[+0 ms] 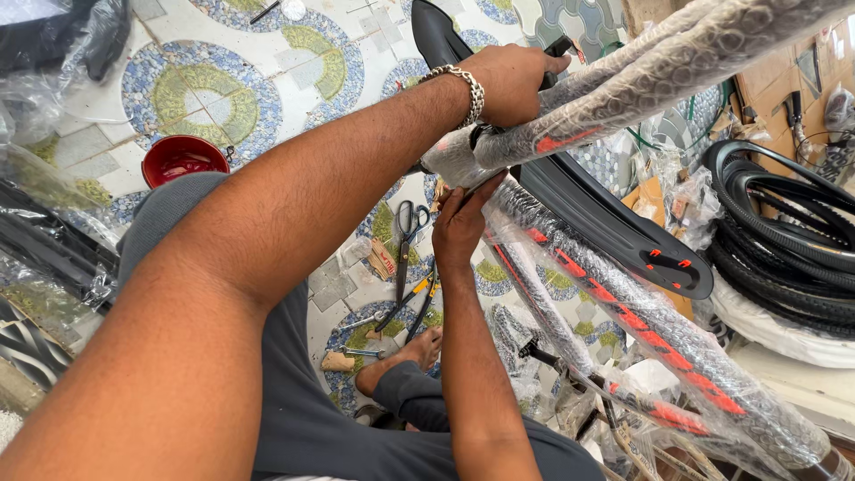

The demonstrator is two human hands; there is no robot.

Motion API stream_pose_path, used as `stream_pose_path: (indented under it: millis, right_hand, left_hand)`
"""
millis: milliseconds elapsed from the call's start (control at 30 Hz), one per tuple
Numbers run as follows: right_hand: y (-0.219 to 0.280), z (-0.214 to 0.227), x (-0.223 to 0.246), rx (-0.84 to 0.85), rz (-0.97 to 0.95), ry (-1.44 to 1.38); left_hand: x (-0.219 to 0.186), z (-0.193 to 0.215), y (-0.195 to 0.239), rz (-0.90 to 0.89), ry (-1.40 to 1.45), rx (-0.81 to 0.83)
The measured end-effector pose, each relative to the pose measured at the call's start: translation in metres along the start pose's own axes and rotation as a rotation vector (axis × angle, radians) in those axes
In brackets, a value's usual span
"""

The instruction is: The person is assembling a bicycle, specifically tightening a bolt on the handlebar stem using a wrench. The bicycle frame is wrapped in protective bubble wrap, and various tools are scattered on the floor nearby.

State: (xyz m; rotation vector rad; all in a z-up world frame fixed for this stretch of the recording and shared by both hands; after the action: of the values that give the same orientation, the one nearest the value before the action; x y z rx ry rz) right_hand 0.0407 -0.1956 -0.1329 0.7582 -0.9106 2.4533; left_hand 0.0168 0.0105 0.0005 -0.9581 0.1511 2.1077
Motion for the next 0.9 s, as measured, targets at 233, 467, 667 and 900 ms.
stream_pose_path:
  millis: [233, 467, 667, 900]
  right_hand:
    - [0.005, 0.013, 0.029, 0.122, -0.223, -0.113]
    - [-0.006, 0.028, 0.023, 0.126, -0.116, 0.271]
    - [-0.005, 0.003, 0.041, -0.008, -0.153, 0.068]
    - [-0.028, 0.051, 0.064, 0.130, -0.604, -0.301]
  left_hand:
    - [-0.001, 0.004, -0.002, 0.020, 0.036, -0.032]
    - [-0.007, 0.006, 0.003, 0.033, 0.025, -0.040]
    - [-0.002, -0.001, -0.006, 0.016, 0.007, -0.056]
    - [0.002, -0.004, -0.007, -0.033, 0.034, -0.082]
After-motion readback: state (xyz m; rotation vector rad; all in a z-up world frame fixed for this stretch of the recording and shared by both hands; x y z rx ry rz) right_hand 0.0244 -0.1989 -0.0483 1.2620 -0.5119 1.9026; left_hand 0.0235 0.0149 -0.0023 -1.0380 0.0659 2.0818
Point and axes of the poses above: each hand's wrist, its own y-axis away from the middle knuckle, its own z-axis out of the back of the hand, x = y × z, the point moved 2 cm from there along -y, towards the middle knuckle, and after that the axes turned 12 degrees about -x, right-handed, at the moved point
